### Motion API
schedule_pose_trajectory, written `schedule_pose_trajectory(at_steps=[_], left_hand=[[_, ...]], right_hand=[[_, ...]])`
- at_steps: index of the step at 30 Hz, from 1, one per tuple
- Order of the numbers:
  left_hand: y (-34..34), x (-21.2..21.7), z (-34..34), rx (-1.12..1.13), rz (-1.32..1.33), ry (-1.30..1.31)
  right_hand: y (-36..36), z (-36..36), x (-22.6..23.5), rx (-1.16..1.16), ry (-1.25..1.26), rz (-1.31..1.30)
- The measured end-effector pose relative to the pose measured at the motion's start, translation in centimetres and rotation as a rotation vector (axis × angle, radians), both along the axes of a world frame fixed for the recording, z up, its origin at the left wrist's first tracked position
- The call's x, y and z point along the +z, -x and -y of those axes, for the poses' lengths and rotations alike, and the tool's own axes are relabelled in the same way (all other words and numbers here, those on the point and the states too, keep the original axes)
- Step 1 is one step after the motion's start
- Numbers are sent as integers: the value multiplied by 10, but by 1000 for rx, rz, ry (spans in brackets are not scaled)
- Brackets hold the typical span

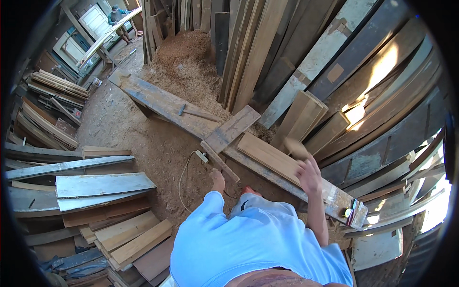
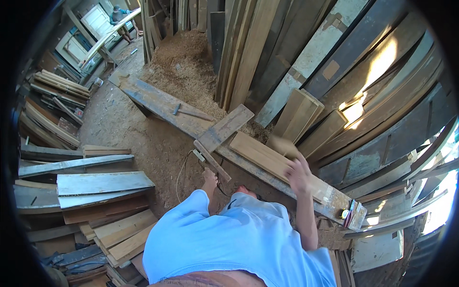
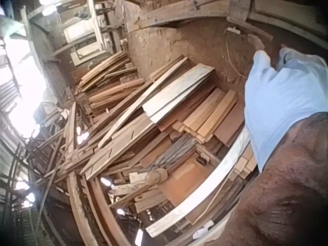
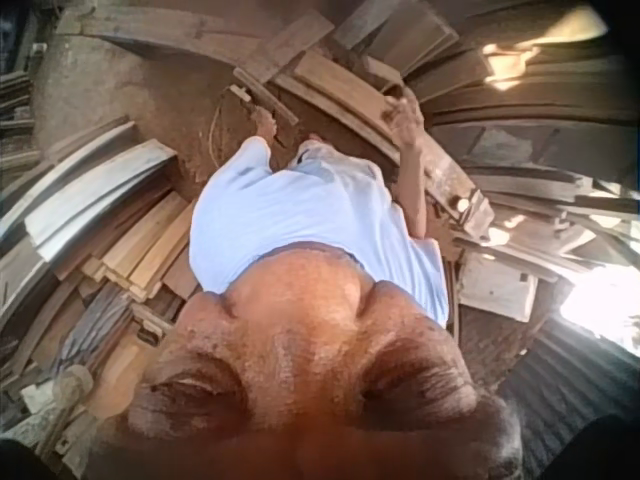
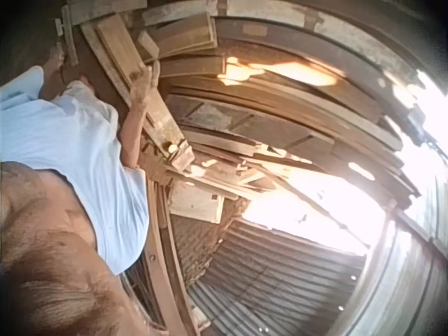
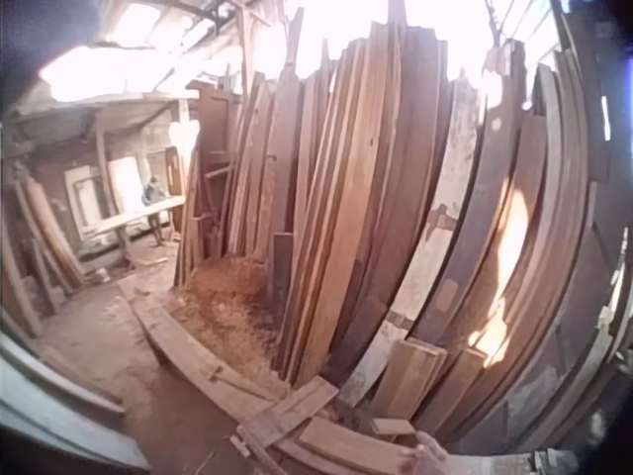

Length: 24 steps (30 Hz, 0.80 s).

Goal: The person measures a length of wood with a tape measure, marks it with a pencil, and then cuts it using a circular saw.

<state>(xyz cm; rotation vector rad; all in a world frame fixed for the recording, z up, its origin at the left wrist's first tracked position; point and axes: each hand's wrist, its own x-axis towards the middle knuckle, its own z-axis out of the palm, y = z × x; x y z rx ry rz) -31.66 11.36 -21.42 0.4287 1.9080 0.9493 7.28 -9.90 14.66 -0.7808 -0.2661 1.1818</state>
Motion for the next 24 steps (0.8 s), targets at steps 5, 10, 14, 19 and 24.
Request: schedule_pose_trajectory(at_steps=[5,10,14,19,24], left_hand=[[-37,-15,60,-1164,-420,-67],[-37,24,110,-1624,-89,387],[-51,43,114,-1702,6,630],[-80,58,96,-1799,22,728],[-115,72,85,-1865,-25,746]], right_hand=[[-1,-45,70,271,171,753],[-27,19,-22,284,712,1201],[-44,91,-85,267,793,1325],[-61,136,-110,308,978,1288],[-90,169,-126,174,960,1200]])
